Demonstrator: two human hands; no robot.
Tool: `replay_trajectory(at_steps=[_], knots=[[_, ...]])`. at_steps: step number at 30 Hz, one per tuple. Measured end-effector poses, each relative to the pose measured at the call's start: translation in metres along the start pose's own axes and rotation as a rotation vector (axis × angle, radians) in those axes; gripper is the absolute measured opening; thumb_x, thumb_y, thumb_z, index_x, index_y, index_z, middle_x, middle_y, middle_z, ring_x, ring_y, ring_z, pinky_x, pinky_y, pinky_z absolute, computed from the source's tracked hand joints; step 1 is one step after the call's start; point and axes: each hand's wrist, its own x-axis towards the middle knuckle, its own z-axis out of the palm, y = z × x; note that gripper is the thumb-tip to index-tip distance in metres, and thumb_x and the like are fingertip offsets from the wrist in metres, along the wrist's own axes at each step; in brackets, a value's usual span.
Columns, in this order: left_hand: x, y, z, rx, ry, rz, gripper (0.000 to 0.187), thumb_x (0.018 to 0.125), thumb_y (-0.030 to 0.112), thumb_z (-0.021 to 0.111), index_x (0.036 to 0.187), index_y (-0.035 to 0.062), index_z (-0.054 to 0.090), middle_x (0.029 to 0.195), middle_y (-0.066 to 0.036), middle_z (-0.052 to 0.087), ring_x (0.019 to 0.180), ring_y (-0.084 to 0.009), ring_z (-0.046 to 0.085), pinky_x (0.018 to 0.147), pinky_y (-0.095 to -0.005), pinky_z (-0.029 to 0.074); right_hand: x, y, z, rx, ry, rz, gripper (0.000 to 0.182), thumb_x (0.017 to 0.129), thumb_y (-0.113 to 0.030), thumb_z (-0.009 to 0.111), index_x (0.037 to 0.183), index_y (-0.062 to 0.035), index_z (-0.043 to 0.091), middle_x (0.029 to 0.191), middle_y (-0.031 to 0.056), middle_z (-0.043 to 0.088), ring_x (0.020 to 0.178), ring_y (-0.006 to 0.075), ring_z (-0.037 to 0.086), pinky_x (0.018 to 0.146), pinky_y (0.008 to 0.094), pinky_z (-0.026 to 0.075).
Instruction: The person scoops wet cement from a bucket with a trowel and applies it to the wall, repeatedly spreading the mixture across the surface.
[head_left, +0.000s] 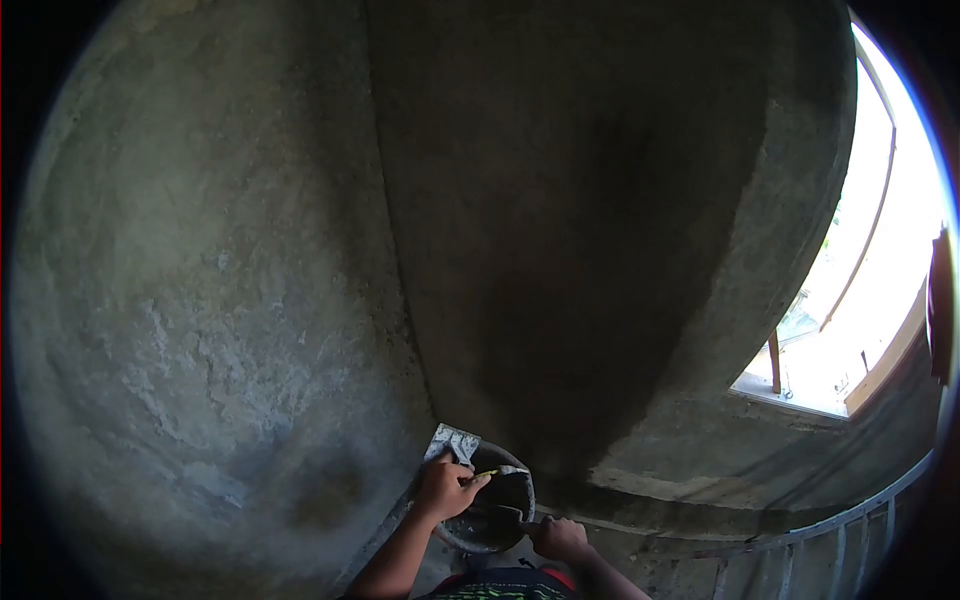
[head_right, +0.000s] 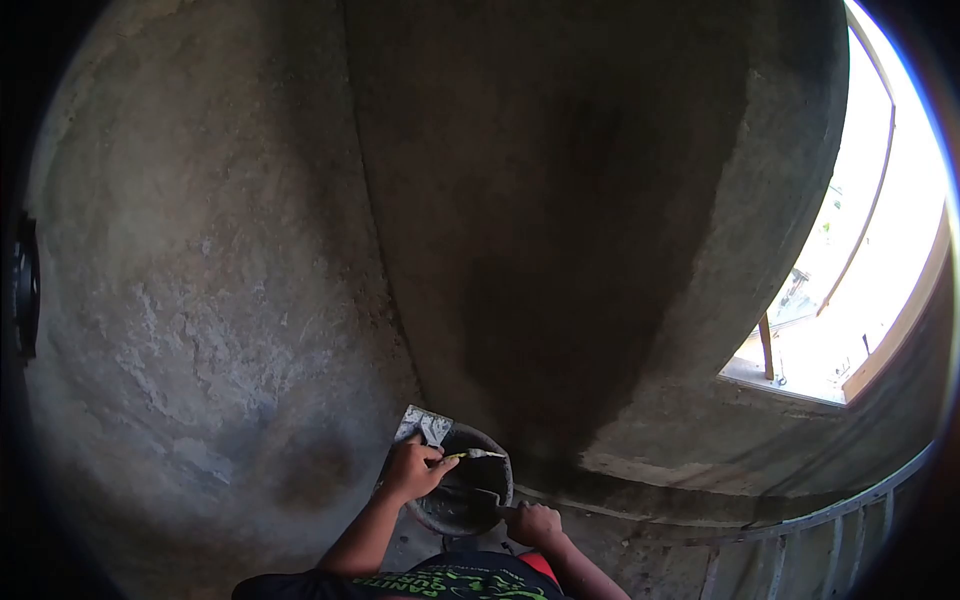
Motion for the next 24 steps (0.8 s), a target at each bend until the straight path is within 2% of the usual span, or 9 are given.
replay_trajectory(at_steps=[1, 4, 11, 16, 17, 19, 20, 22, 24], knots=[[0.005, -0.008, -0.003, 0.001, -0.002, 0.009, 0.034, 0.079, 0.034, 0.086, 0.082, 0.0013, 0.079, 0.084, -0.022, 0.069, 0.079, -0.0346, 0.069, 0.071, -0.041, 0.054, 0.005, -0.007, -0.002, 0.029, 0.011, 0.03, 0.04, 0.094, -0.044, 0.054, 0.12, -0.0216, 0.073, 0.103, 0.0198, 0.075, 0.096, 0.0368, 0.074, 0.08, 0.0501, 0.059], [0.016, -0.023, -0.014, -0.035, 0.018, 0.032, 0.033, 0.078, 0.033, 0.086, 0.083, 0.0013, 0.079, 0.084, -0.023, 0.069, 0.079, -0.0349, 0.069, 0.071, -0.0407, 0.054, 0.024, -0.012, 0.017, 0.144, 0.014, 0.15, 0.049, 0.091, -0.053, 0.056, 0.106, -0.012, 0.078, 0.098, 0.0203, 0.075, 0.095, 0.0371, 0.074, 0.082, 0.0498, 0.059], [0.049, -0.026, -0.04, 0.012, 0.006, -0.051, 0.031, 0.079, 0.032, 0.086, 0.082, 0.0024, 0.079, 0.083, -0.021, 0.07, 0.079, -0.0342, 0.069, 0.071, -0.0412, 0.053, 0.057, 0.003, 0.023, 0.231, 0.203, 0.118, 0.057, 0.087, -0.065, 0.06, 0.097, -0.0124, 0.079, 0.092, 0.0196, 0.076, 0.089, 0.041, 0.073, 0.077, 0.05, 0.059], [0.068, -0.021, -0.052, -0.013, 0.035, -0.04, 0.03, 0.081, 0.028, 0.085, 0.076, 0.0003, 0.075, 0.079, -0.018, 0.07, 0.077, -0.0326, 0.068, 0.069, -0.04, 0.052, 0.055, -0.013, -0.019, 0.266, 0.217, 0.128, 0.05, 0.087, -0.059, 0.063, 0.098, -0.0119, 0.078, 0.093, 0.0226, 0.074, 0.088, 0.0439, 0.072, 0.076, 0.0532, 0.058], [0.071, -0.021, -0.054, -0.032, 0.049, -0.071, 0.032, 0.082, 0.031, 0.083, 0.076, 0.0004, 0.075, 0.086, -0.021, 0.071, 0.079, -0.0351, 0.069, 0.071, -0.0443, 0.053, 0.057, -0.013, -0.023, 0.278, 0.229, 0.128, 0.048, 0.089, -0.057, 0.062, 0.097, -0.0117, 0.077, 0.092, 0.023, 0.074, 0.087, 0.0444, 0.072, 0.076, 0.0541, 0.058], [0.074, -0.026, -0.049, -0.055, 0.141, -0.093, 0.029, 0.082, 0.03, 0.084, 0.079, 0.001, 0.077, 0.083, -0.021, 0.069, 0.08, -0.0349, 0.068, 0.07, -0.0449, 0.052, 0.065, -0.01, -0.037, 0.272, 0.248, 0.076, 0.043, 0.091, -0.052, 0.062, 0.096, -0.0122, 0.077, 0.088, 0.0242, 0.073, 0.084, 0.045, 0.071, 0.074, 0.0555, 0.058], [0.077, -0.027, -0.05, -0.044, 0.112, -0.082, 0.03, 0.082, 0.029, 0.083, 0.079, -0.0001, 0.076, 0.083, -0.021, 0.069, 0.08, -0.035, 0.068, 0.069, -0.0444, 0.051, 0.072, -0.007, -0.034, 0.234, 0.287, 0.015, 0.04, 0.09, -0.05, 0.067, 0.093, -0.0105, 0.075, 0.09, 0.0167, 0.074, 0.08, 0.0418, 0.071, 0.066, 0.0528, 0.057], [0.084, -0.017, -0.056, -0.046, 0.094, -0.05, 0.029, 0.082, 0.025, 0.083, 0.075, -0.0018, 0.074, 0.082, -0.022, 0.068, 0.079, -0.0363, 0.067, 0.069, -0.0443, 0.051, 0.08, -0.001, -0.024, 0.227, 0.401, -0.027, 0.039, 0.091, -0.048, 0.067, 0.095, -0.0103, 0.074, 0.089, 0.0168, 0.073, 0.079, 0.0424, 0.07, 0.066, 0.0532, 0.057], [0.091, -0.02, -0.056, -0.032, 0.121, -0.145, 0.031, 0.082, 0.024, 0.084, 0.077, -0.004, 0.072, 0.091, -0.02, 0.068, 0.086, -0.0326, 0.069, 0.075, -0.0417, 0.052, 0.103, 0.018, -0.019, 0.135, 0.297, -0.05, 0.038, 0.091, -0.047, 0.067, 0.09, -0.01, 0.075, 0.09, 0.0157, 0.073, 0.077, 0.0423, 0.07, 0.067, 0.0527, 0.057]])
